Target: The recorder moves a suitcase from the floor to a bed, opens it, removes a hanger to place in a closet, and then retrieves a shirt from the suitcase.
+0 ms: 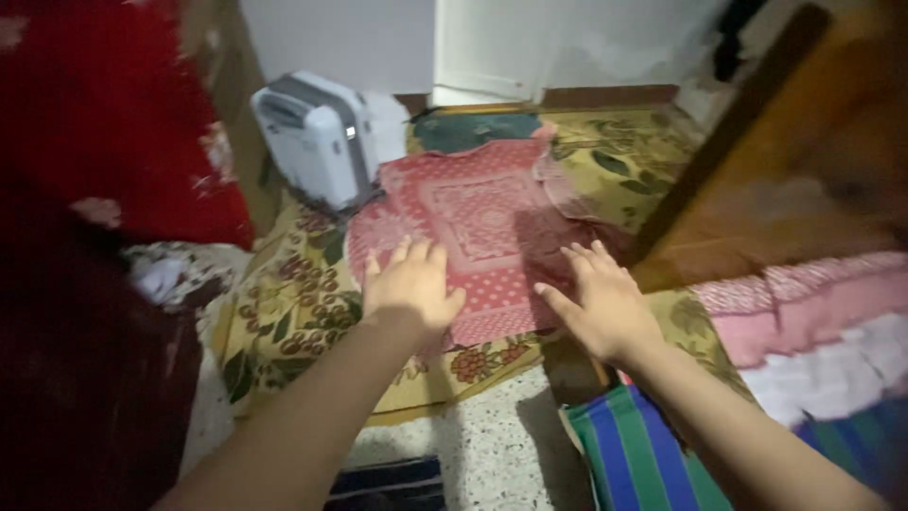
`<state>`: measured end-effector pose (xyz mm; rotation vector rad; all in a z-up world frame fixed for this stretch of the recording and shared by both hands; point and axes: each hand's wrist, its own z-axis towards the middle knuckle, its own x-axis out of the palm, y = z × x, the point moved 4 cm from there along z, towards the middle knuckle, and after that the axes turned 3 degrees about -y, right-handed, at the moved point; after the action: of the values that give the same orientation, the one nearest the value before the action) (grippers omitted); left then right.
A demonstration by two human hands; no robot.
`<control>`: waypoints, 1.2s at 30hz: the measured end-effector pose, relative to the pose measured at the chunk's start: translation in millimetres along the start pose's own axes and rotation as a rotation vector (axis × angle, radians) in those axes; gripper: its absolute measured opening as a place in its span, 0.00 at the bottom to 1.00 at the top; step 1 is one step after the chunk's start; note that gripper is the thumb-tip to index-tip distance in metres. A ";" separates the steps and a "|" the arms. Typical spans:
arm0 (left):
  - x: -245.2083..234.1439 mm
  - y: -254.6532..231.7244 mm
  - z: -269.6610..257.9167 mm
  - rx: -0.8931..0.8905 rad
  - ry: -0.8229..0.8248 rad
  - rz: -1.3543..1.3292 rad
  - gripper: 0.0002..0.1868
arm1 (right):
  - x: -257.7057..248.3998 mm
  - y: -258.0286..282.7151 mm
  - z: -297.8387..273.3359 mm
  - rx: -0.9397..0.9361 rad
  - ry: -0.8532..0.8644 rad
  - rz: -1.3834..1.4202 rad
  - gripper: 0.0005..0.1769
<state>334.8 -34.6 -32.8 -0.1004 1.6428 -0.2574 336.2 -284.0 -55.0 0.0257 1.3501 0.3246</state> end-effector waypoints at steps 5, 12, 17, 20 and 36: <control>7.4 36.9 1.4 -0.105 0.064 0.022 0.39 | 26.1 43.2 27.4 -0.092 0.151 -0.039 0.45; 1.2 81.0 3.8 -0.209 0.136 -0.009 0.39 | 51.4 67.3 62.5 -0.070 0.288 -0.087 0.45; -10.5 116.5 15.5 -0.270 0.168 0.033 0.41 | 68.2 87.1 82.7 -0.064 0.251 -0.050 0.44; -5.3 140.9 27.2 -0.270 0.124 0.043 0.39 | 78.8 100.7 90.1 -0.054 0.208 -0.017 0.44; -4.0 171.2 77.0 -0.259 -0.043 -0.033 0.35 | 153.6 103.6 169.2 -0.024 0.162 0.328 0.42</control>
<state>426.7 124.1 -73.0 -0.3280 1.6259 -0.0657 504.0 -119.1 -142.0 0.2062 1.5030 0.6307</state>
